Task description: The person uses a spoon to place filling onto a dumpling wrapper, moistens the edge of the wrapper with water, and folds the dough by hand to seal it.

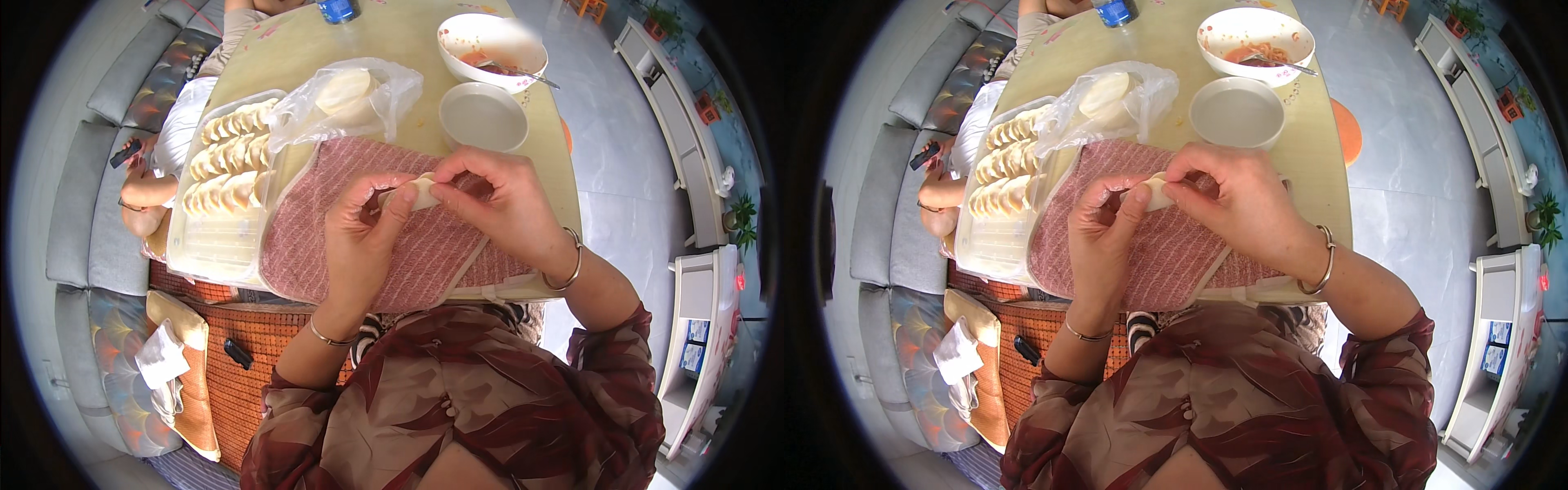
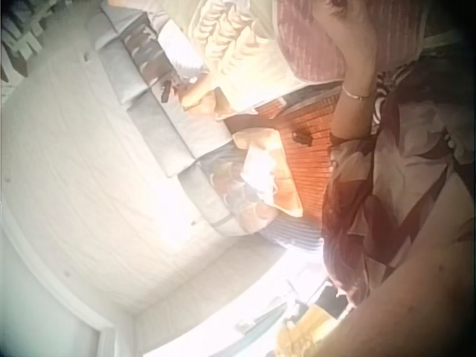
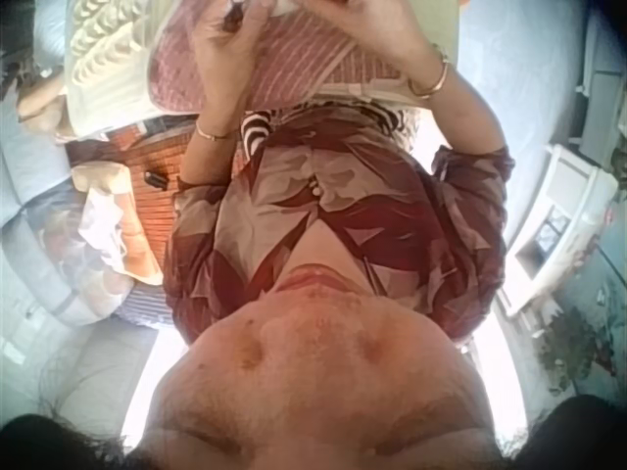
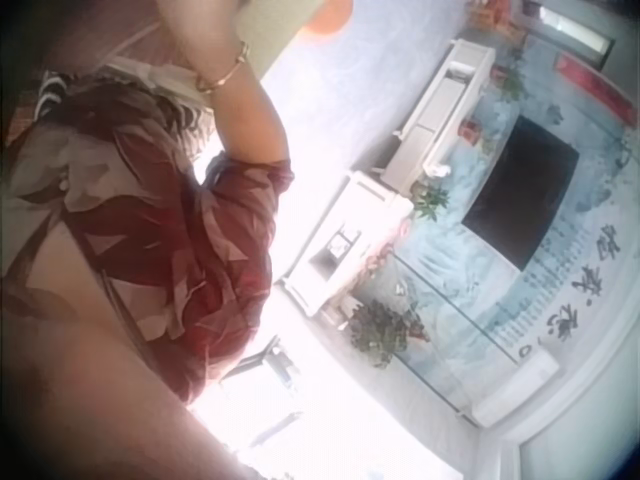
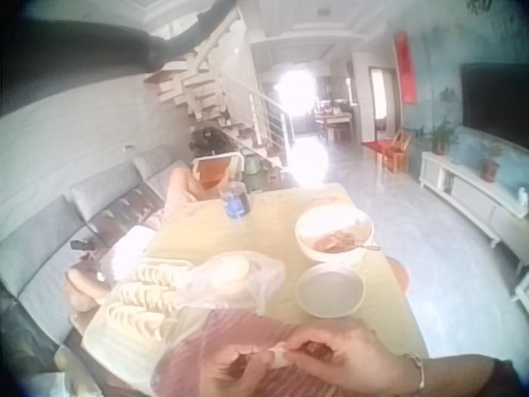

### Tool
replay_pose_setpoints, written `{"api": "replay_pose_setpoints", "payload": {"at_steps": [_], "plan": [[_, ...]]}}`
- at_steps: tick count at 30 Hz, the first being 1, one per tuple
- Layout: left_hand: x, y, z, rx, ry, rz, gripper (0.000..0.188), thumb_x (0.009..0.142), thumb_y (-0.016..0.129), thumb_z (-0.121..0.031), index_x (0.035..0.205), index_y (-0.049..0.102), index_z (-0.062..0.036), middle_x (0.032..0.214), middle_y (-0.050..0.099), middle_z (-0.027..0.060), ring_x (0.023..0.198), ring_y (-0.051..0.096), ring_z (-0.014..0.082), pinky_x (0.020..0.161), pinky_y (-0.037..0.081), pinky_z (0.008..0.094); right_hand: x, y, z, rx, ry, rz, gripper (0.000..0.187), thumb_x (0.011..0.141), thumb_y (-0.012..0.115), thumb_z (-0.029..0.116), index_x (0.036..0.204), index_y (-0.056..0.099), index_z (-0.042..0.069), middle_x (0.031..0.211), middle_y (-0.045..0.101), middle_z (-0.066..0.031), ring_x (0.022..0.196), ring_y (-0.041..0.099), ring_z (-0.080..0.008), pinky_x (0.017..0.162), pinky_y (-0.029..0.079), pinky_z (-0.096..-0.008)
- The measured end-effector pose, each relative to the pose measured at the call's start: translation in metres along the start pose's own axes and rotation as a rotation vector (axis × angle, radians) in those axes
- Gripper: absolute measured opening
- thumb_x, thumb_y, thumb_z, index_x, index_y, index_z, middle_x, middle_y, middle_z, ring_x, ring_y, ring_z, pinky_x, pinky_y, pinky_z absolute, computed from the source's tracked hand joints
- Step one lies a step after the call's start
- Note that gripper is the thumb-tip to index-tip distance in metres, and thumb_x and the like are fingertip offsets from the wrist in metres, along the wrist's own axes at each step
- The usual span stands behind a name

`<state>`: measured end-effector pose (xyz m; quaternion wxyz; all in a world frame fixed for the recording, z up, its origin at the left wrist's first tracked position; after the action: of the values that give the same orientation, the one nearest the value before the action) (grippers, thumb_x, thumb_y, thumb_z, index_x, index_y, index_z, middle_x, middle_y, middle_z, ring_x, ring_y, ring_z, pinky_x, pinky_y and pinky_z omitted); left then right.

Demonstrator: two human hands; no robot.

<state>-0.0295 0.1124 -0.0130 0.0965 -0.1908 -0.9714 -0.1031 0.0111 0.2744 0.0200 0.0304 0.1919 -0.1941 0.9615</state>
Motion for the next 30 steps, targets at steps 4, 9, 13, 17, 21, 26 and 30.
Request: {"api": "replay_pose_setpoints", "payload": {"at_steps": [4, 9, 13, 17, 21, 26, 30], "plan": [[0.002, 0.001, -0.002, 0.010, 0.040, 0.007, 0.010, 0.091, 0.066, -0.002, 0.101, 0.067, -0.0007, 0.096, 0.066, 0.0037, 0.082, 0.058, 0.0061, 0.072, 0.047, 0.0206, 0.000, 0.000, -0.002, -0.005, -0.012, -0.011, 0.008, 0.086, 0.069, 0.001, 0.091, 0.062, 0.001, 0.083, 0.064, 0.0004, 0.072, 0.058, -0.0043, 0.063, 0.049, -0.0210], [0.002, 0.000, -0.005, 0.106, 0.101, 0.002, 0.008, 0.090, 0.066, -0.001, 0.098, 0.067, 0.0000, 0.093, 0.065, 0.0038, 0.081, 0.058, 0.0064, 0.068, 0.047, 0.0207, -0.001, -0.001, -0.003, 0.007, 0.018, 0.005, 0.008, 0.087, 0.069, 0.002, 0.092, 0.064, 0.001, 0.083, 0.065, -0.0003, 0.071, 0.059, -0.0047, 0.063, 0.050, -0.0212], [0.002, -0.001, -0.005, 0.175, 0.145, -0.011, 0.008, 0.091, 0.066, -0.002, 0.098, 0.068, 0.0001, 0.096, 0.066, 0.0039, 0.080, 0.057, 0.0062, 0.067, 0.047, 0.0202, 0.000, -0.002, -0.003, 0.008, -0.017, -0.001, 0.008, 0.086, 0.069, 0.002, 0.093, 0.065, 0.001, 0.083, 0.066, -0.0008, 0.070, 0.059, -0.0053, 0.062, 0.050, -0.0216], [0.004, -0.002, -0.010, 0.224, 0.145, -0.011, 0.010, 0.092, 0.066, -0.003, 0.100, 0.068, 0.0009, 0.099, 0.066, 0.0046, 0.083, 0.059, 0.0074, 0.071, 0.048, 0.0211, 0.000, -0.001, -0.001, 0.022, -0.034, -0.025, 0.007, 0.086, 0.068, 0.003, 0.092, 0.065, 0.001, 0.081, 0.067, -0.0038, 0.068, 0.061, -0.0095, 0.061, 0.051, -0.0241], [0.002, 0.002, -0.013, 0.090, 0.008, -0.013, 0.012, 0.092, 0.065, -0.004, 0.103, 0.067, 0.0015, 0.101, 0.066, 0.0056, 0.088, 0.060, 0.0089, 0.077, 0.050, 0.0232, 0.000, -0.001, 0.000, 0.023, -0.028, -0.033, 0.008, 0.084, 0.069, 0.005, 0.089, 0.064, 0.001, 0.077, 0.067, -0.0095, 0.066, 0.065, -0.0173, 0.062, 0.051, -0.0286], [0.002, -0.003, -0.005, 0.140, 0.045, 0.064, 0.013, 0.091, 0.066, -0.004, 0.103, 0.067, 0.0011, 0.101, 0.066, 0.0057, 0.089, 0.060, 0.0086, 0.077, 0.050, 0.0229, -0.001, -0.002, -0.001, 0.004, -0.051, -0.037, 0.009, 0.084, 0.069, 0.007, 0.089, 0.064, 0.002, 0.075, 0.066, -0.0099, 0.063, 0.063, -0.0180, 0.060, 0.050, -0.0291], [0.000, -0.004, -0.008, 0.155, 0.060, 0.045, 0.012, 0.092, 0.066, -0.005, 0.102, 0.067, 0.0007, 0.098, 0.066, 0.0042, 0.086, 0.060, 0.0078, 0.074, 0.049, 0.0219, 0.001, -0.002, 0.000, 0.012, -0.046, -0.018, 0.012, 0.083, 0.071, 0.009, 0.091, 0.064, 0.002, 0.076, 0.066, -0.0099, 0.063, 0.062, -0.0183, 0.060, 0.051, -0.0291]]}}
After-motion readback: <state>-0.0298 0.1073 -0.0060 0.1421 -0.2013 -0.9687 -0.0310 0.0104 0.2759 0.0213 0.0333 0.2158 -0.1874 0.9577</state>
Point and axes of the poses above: each hand's wrist, its own x-axis towards the middle knuckle, its own y-axis out of the palm, z = x × y, the point moved 4 cm from there along x, towards the middle knuckle
